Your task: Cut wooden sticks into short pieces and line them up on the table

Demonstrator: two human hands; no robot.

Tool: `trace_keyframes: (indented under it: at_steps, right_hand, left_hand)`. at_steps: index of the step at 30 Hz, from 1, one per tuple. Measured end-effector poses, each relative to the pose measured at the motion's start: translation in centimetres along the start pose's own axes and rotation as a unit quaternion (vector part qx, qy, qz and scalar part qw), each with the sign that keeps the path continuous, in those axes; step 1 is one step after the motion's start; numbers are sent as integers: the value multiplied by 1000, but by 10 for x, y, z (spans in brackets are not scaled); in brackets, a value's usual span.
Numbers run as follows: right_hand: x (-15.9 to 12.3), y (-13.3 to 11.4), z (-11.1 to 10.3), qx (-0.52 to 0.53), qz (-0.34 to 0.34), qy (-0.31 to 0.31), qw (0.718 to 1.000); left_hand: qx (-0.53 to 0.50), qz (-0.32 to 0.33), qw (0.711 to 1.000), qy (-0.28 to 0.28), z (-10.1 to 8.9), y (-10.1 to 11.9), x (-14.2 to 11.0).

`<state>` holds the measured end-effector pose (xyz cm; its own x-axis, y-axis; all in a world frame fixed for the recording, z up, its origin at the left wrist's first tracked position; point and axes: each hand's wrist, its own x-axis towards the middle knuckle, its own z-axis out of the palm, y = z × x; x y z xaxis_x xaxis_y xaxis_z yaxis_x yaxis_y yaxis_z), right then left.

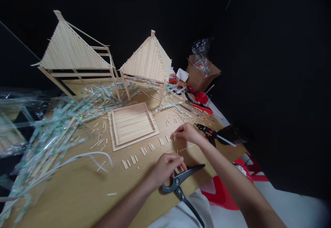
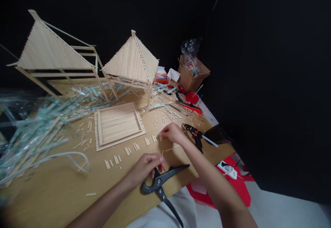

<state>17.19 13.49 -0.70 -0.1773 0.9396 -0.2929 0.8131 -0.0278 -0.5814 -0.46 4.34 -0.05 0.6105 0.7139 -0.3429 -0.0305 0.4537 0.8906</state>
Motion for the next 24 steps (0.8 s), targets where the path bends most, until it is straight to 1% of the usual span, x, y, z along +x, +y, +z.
trace_keyframes:
  at_steps: [3,6,10,14,15,17,19,20,22,24]
  right_hand:
    - [18,-1,5,-35,16,-15,999]
    - [22,-7,9,-68,26,-11,997]
    - [16,-15,12,-102,28,12,994]
    - [7,-15,11,-124,22,35,991]
    - [4,-15,10,-128,19,40,991]
    - [-2,-12,10,-134,6,47,990]
    - [-8,-9,10,-135,-20,47,990]
    - [-11,-7,11,-134,-36,44,989]
    - [-15,-4,13,-132,-70,37,988]
    - [-16,-1,16,-129,-97,34,986]
  left_hand:
    - [51,20,998,-28,4,-10,0]
    - [63,15,997,-36,4,-14,1]
    - [59,1,997,-43,3,-11,1]
    - [59,-9,997,-45,2,-10,2]
    - [66,-2,997,-46,2,-11,2]
    - [103,36,994,-30,3,-13,1]
    - [179,97,979,11,6,-15,-1]
    - [226,129,965,35,8,-16,-2]
    - [316,189,927,67,13,-19,-5]
    - [387,247,885,73,17,-25,-8]
